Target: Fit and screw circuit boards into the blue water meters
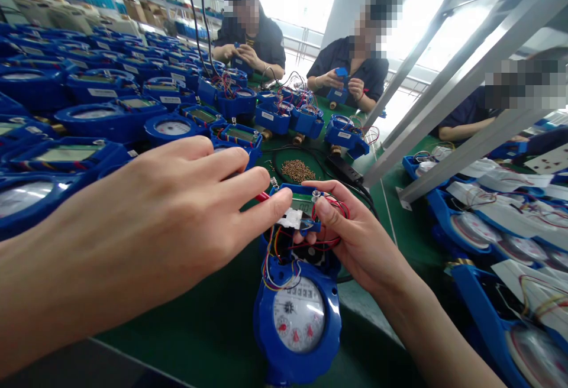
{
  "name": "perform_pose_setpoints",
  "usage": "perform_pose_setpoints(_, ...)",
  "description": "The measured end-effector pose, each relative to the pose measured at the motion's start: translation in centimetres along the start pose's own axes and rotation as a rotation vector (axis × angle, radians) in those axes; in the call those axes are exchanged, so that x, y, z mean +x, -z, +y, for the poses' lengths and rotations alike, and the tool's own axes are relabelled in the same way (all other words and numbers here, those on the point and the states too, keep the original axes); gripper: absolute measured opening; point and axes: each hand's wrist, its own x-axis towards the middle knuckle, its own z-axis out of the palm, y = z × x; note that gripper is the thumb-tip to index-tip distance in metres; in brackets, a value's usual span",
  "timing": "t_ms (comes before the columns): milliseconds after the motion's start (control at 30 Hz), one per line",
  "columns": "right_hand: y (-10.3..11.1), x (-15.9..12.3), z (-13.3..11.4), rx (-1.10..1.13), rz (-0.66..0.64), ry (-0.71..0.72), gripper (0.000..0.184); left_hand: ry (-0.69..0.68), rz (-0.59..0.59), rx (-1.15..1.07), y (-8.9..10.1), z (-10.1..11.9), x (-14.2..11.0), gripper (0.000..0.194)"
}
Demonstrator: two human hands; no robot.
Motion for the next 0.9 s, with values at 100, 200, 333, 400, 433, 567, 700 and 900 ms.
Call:
perform_pose_setpoints(100,-0.11,-0.04,-0.06,0.007,-0.002,-0.002,0.038,-0.156,-0.069,0.186,0.16,-0.18,0.15,0.047)
perform_pose_setpoints(200,-0.15,-0.04,-0.11,0.021,-0.009,-0.003,0.039,-0.205,-0.08,0.257,0.17,-0.37,0.27,0.046)
perform_pose_setpoints(333,-0.13,0.01,-0.02,0.026,-0.018,0.001,0.036,-0.203,-0.061,0.247,-0.1,-0.49,0.26,0.044)
perform_pose_setpoints(400,-0.12,0.03,0.04,0.03,-0.015,0.007,0.036,-0.195,-0.054,0.225,-0.24,-0.52,0.21,0.043)
perform_pose_setpoints(433,-0.12,0.04,0.05,0.032,-0.015,0.011,0.037,-0.195,-0.054,0.218,-0.29,-0.53,0.18,0.043)
perform_pose_setpoints(567,-0.09,0.07,0.04,0.043,-0.037,0.024,0.042,-0.219,-0.047,0.223,-0.31,-0.59,0.05,0.037)
perform_pose_setpoints(700,0.01,0.06,0.0,0.036,-0.037,0.027,0.043,-0.23,-0.026,0.25,-0.37,-0.58,0.0,0.038)
perform_pose_setpoints(900,0.01,0.1,0.01,0.029,-0.036,0.036,0.039,-0.221,0.006,0.259,-0.71,-0.57,-0.12,0.038)
